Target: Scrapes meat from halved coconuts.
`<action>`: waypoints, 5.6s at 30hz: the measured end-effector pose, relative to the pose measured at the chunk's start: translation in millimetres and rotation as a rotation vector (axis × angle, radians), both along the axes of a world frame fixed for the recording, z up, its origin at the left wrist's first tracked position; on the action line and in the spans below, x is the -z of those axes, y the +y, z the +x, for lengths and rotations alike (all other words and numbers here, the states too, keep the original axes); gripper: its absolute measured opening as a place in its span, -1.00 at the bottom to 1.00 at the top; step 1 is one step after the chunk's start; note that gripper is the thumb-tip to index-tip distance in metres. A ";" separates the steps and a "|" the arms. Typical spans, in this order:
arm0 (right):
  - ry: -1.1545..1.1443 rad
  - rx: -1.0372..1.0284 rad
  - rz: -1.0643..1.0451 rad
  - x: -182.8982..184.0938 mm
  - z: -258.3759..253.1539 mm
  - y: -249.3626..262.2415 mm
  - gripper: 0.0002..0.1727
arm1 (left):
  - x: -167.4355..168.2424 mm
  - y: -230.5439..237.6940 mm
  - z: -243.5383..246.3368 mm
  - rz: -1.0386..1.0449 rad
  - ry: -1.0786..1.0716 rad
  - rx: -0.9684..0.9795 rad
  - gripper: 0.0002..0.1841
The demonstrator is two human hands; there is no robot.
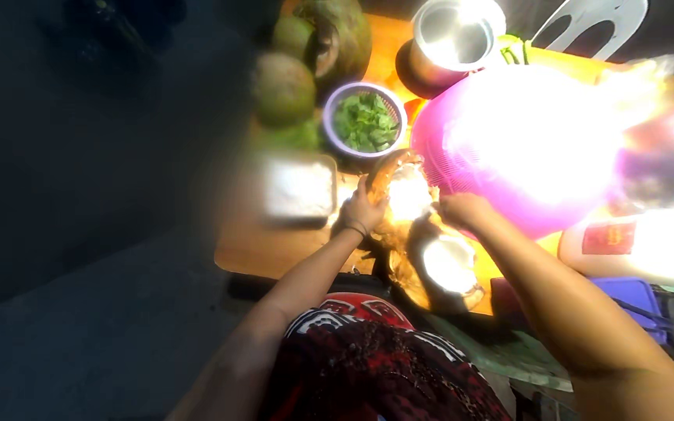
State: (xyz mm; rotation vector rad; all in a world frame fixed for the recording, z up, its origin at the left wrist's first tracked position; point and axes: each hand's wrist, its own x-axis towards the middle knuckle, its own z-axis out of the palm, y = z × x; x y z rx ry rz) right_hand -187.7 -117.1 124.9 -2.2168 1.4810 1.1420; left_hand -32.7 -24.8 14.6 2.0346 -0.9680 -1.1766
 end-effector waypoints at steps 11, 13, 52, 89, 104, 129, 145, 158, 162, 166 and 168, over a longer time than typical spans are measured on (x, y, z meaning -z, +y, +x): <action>0.065 0.000 0.028 -10.2 3.2 -6.6 -0.66 | -2.1 -1.9 1.0 0.014 0.008 0.019 -0.08; 0.086 -0.028 0.069 -9.5 4.9 -5.9 -0.65 | -0.7 -2.6 0.6 0.012 0.004 0.018 -0.09; -0.101 0.051 -0.106 8.9 13.5 18.4 -0.60 | -0.8 -4.3 -0.1 0.019 -0.057 0.035 -0.09; -0.187 0.096 -0.189 31.4 18.6 21.3 -0.40 | 0.7 -3.3 -2.1 0.011 -0.087 0.030 -0.10; -0.160 0.056 -0.101 42.7 11.4 37.2 -0.44 | -1.9 -4.6 0.3 0.038 -0.080 0.046 -0.10; -0.058 0.115 -0.056 17.3 16.7 25.7 -0.67 | -0.6 -4.8 2.3 0.026 -0.088 0.050 -0.11; -0.141 0.093 -0.162 23.0 25.4 27.0 -0.55 | 2.2 -3.3 2.4 0.021 -0.092 0.046 -0.11; -0.177 0.085 -0.214 44.4 19.1 24.4 -0.40 | 4.8 -4.0 2.6 0.014 -0.088 0.034 -0.09; -0.133 0.080 -0.133 44.3 7.1 37.6 -0.46 | -0.1 -5.6 1.3 0.028 -0.094 0.044 -0.09; -0.094 0.071 -0.159 22.6 20.0 29.9 -0.64 | 2.7 -4.4 1.7 0.037 -0.103 0.039 -0.08; -0.135 0.065 -0.226 31.6 19.6 19.1 -0.45 | 1.2 -4.8 1.0 0.041 -0.098 0.039 -0.08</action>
